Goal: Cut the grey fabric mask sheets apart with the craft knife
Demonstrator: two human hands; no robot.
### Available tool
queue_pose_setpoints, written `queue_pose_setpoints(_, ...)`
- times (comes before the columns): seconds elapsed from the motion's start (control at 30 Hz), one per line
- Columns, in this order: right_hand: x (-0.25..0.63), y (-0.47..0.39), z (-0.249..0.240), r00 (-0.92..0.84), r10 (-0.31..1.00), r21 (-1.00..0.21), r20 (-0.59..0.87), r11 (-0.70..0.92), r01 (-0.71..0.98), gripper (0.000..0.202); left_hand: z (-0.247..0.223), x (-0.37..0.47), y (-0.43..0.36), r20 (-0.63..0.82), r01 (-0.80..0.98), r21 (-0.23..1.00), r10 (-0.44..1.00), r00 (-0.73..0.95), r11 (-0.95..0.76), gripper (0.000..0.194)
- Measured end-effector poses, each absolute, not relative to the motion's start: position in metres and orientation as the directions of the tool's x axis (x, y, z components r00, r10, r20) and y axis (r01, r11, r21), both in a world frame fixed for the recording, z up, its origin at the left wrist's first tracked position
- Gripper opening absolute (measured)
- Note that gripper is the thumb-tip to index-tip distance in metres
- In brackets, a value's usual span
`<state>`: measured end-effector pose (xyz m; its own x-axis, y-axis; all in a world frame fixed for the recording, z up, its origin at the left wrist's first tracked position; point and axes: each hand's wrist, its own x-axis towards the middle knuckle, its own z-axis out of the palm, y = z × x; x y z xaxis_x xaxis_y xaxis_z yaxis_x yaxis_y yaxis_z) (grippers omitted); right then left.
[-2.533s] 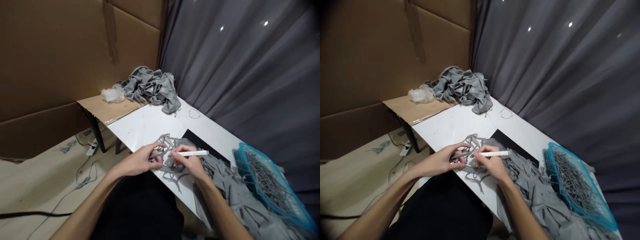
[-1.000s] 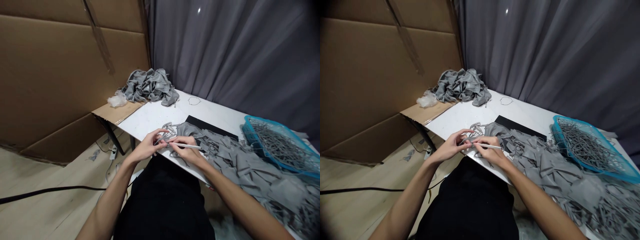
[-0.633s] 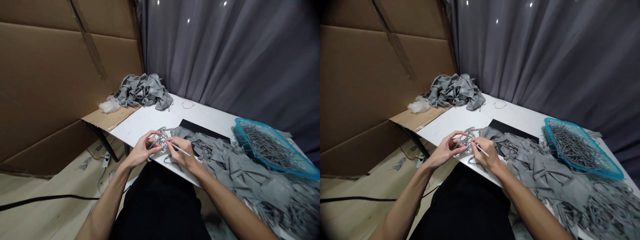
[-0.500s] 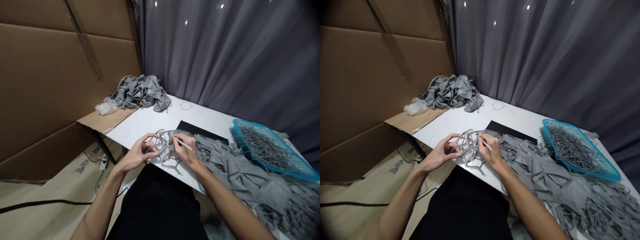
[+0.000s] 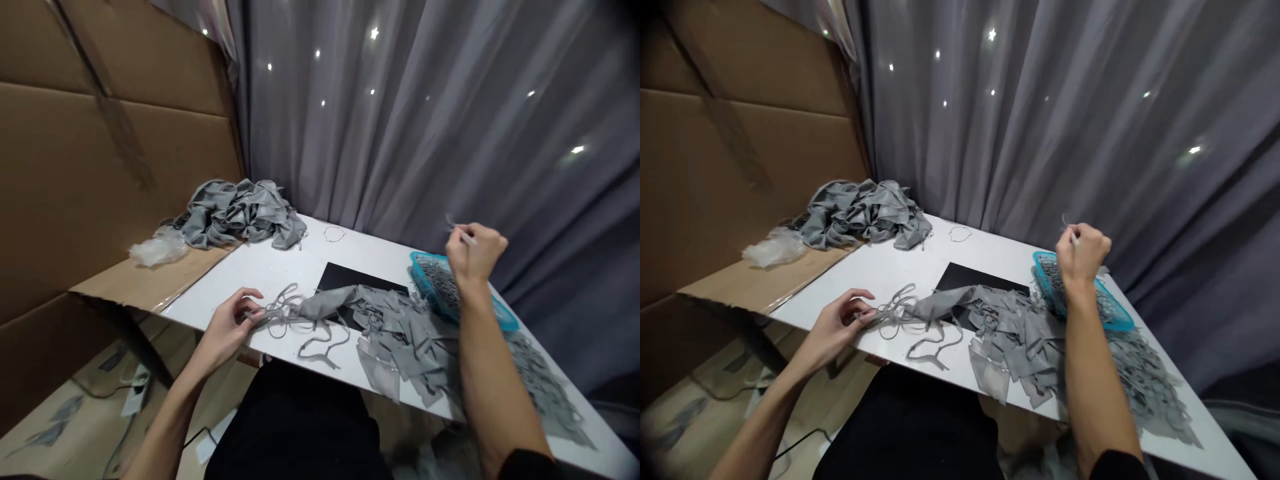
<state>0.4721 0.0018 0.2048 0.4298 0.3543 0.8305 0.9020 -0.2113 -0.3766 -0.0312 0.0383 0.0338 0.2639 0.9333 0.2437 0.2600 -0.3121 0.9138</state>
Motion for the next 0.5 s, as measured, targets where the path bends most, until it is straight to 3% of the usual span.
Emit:
queue_pose_setpoints(0.13,0.495,-0.026,0.244,0.465,0.388,-0.477,0.796,-0.071,0.876,0.015,0.021,-0.026,0.042,0.263,0.376,0.856,0.925,0.275,-0.356,0.043)
queue_pose_setpoints(0.33,0.522,-0.041,0.248,0.539,0.646,-0.591,0.54,-0.165,0.79,0.011,0.017,-0.029,0.04,0.295,0.433,0.814,0.918,0.265,-0.386,0.048)
queue_pose_setpoints(0.5,0.538,-0.032,0.229,0.524,0.73,-0.486,0.438,-0.298,0.821,0.017,0.017,-0.023,0.037,0.286,0.439,0.812,0.918,0.275,-0.385,0.046)
